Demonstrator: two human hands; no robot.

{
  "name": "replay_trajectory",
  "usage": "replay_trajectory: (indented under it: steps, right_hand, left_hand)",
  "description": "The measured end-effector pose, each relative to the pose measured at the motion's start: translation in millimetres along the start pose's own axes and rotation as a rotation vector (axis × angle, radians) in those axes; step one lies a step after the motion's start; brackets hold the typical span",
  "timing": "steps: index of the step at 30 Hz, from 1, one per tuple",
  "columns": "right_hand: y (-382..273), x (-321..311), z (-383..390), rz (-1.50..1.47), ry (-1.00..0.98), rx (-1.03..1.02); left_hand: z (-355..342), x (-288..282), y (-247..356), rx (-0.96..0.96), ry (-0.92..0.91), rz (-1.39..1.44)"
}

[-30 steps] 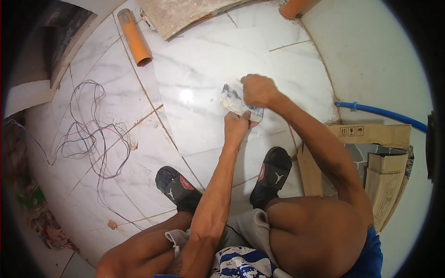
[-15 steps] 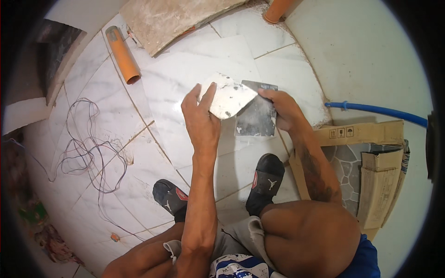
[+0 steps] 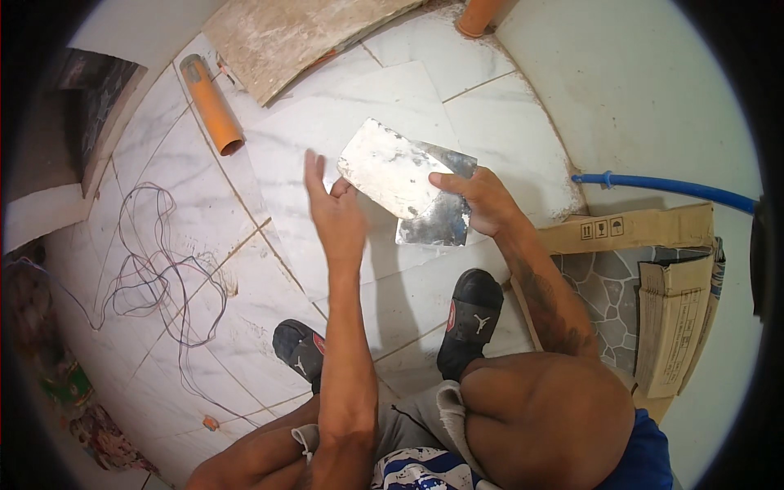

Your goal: The person uses two scrapers to apply and smooth white skimcoat compound onto a floor tile. They then scoop additional material from a bag.

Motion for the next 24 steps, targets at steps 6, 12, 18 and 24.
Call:
replay_trajectory:
  steps: [6, 12, 18, 24]
  right_hand:
    - [7.3, -7.8, -1.2, 0.194, 0.009, -0.001]
    - [15.6, -11.6, -6.1, 0.359, 0.056, 0.005]
    - [9.6, -5.6, -3.9, 0.477, 0.189, 0.007]
    - [11.2, -13.6, -17.7, 0.641, 0.228, 0.076]
  left_hand:
    - [-7.9, -16.0, 9.4, -0.403, -0.142, 0.146]
    - [-6.6, -20.0, 7.8, -0.405, -0.318, 0.03]
    - [-2.0, -8.3, -3.5, -0.338, -0.252, -0.118]
    - [8.5, -6.4, -19.6, -0.347, -0.119, -0.115]
Point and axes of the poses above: each hand's wrist, its own z-axis away from the middle knuckle, its own x-axis out of the palm, y = z × x, the point moved 1 cm from there along -z, towards the middle knuckle, and after that the axes turned 9 degrees about -y, right-handed, at the moved point
